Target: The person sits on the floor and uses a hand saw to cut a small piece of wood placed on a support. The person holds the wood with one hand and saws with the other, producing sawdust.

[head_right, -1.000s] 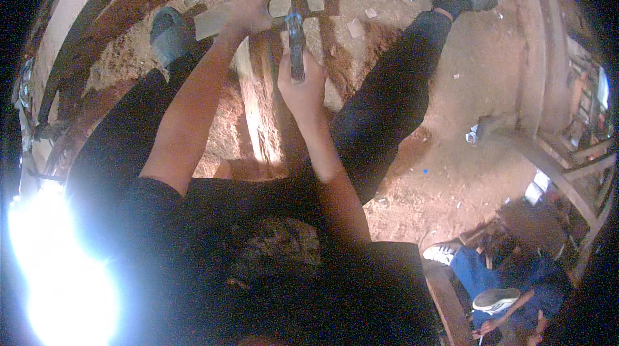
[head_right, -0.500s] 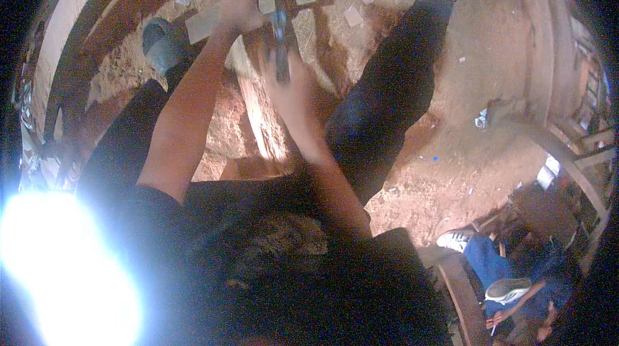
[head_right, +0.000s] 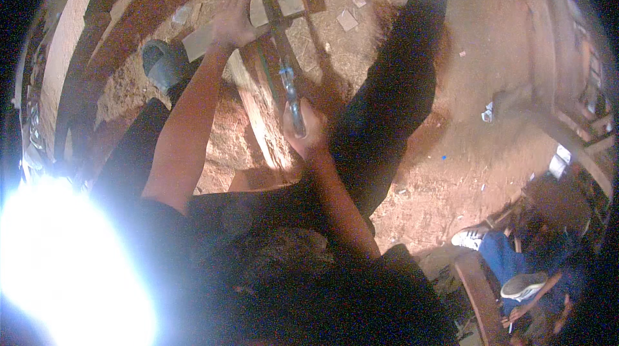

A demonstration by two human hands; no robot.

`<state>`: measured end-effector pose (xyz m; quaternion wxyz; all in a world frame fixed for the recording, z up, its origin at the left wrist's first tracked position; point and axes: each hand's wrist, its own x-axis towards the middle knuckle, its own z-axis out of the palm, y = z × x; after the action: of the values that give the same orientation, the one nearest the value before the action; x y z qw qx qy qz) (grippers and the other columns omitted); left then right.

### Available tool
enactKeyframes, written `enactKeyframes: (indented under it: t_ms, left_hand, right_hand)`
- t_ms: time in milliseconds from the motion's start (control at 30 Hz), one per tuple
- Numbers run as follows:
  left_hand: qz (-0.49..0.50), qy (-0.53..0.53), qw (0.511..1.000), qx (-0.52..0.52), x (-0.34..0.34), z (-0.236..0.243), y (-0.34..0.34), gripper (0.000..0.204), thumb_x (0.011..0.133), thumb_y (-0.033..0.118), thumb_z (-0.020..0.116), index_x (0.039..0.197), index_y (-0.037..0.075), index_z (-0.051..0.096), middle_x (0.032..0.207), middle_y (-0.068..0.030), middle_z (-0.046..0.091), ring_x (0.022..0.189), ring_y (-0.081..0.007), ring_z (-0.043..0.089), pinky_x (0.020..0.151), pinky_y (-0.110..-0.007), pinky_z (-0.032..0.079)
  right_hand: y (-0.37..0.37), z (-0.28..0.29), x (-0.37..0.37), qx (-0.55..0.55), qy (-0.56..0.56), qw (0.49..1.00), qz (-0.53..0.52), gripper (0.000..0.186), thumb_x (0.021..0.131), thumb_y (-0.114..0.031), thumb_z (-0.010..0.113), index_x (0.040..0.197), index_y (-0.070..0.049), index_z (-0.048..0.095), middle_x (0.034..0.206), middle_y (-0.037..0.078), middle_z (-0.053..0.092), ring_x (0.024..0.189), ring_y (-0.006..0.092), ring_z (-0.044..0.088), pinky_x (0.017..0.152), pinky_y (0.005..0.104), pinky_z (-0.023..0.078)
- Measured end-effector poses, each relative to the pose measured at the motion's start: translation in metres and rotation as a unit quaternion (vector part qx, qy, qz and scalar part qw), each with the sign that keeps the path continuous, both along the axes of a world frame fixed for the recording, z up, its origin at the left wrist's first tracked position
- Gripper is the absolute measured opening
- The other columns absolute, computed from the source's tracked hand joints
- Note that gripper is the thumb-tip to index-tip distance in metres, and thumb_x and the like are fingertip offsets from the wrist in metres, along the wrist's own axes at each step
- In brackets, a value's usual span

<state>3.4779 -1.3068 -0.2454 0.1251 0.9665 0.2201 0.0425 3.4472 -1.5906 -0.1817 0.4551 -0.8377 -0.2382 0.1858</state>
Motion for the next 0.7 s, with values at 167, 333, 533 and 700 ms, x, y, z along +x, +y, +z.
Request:
enactKeyframes:
  t_ms: [167, 333, 533, 700]
  left_hand:
    - [0.006, -0.038, 0.999, 0.006, 0.0, -0.009, -0.005, 0.078, 0.059, 0.064, 0.076, 0.105, 0.004, 0.053, 0.106, -0.0177, 0.061, 0.104, -0.0374, 0.059, 0.092, -0.047, 0.046]
    - [0.017, -0.005, 0.997, 0.075, 0.004, 0.001, -0.007, 0.084, 0.062, 0.068, 0.072, 0.111, 0.004, 0.053, 0.112, -0.0184, 0.061, 0.109, -0.0364, 0.058, 0.095, -0.047, 0.046]
    - [0.022, -0.002, 1.0, 0.004, 0.0, -0.004, -0.006, 0.088, 0.061, 0.072, 0.071, 0.112, 0.003, 0.053, 0.116, -0.0196, 0.06, 0.112, -0.0371, 0.058, 0.095, -0.046, 0.046]
    - [0.023, 0.048, 0.998, -0.015, 0.003, 0.021, -0.01, 0.087, 0.059, 0.068, 0.074, 0.114, 0.004, 0.054, 0.115, -0.0193, 0.06, 0.113, -0.0375, 0.056, 0.1, -0.045, 0.043]
  right_hand:
    - [0.072, 0.016, 0.035, 0.078, 0.022, 0.997, -0.009, 0.013, 0.089, -0.014, 0.062, 0.085, -0.001, 0.061, 0.061, 0.016, 0.054, 0.051, 0.0232, 0.057, 0.052, 0.0373, 0.043]
    - [0.025, -0.001, 0.009, 0.075, 0.018, 0.997, 0.0, 0.013, 0.09, -0.012, 0.063, 0.1, -0.003, 0.065, 0.065, 0.009, 0.059, 0.052, 0.0164, 0.056, 0.052, 0.031, 0.045]
    - [0.065, 0.006, 0.029, 0.061, -0.022, 0.998, 0.012, 0.016, 0.091, -0.013, 0.062, 0.078, -0.003, 0.059, 0.057, 0.01, 0.052, 0.05, 0.0178, 0.053, 0.048, 0.0345, 0.04]
    - [0.044, 0.016, 0.022, 0.027, 0.06, 0.998, 0.018, 0.012, 0.089, -0.015, 0.064, 0.092, -0.003, 0.062, 0.072, 0.017, 0.064, 0.064, 0.028, 0.065, 0.057, 0.0357, 0.049]
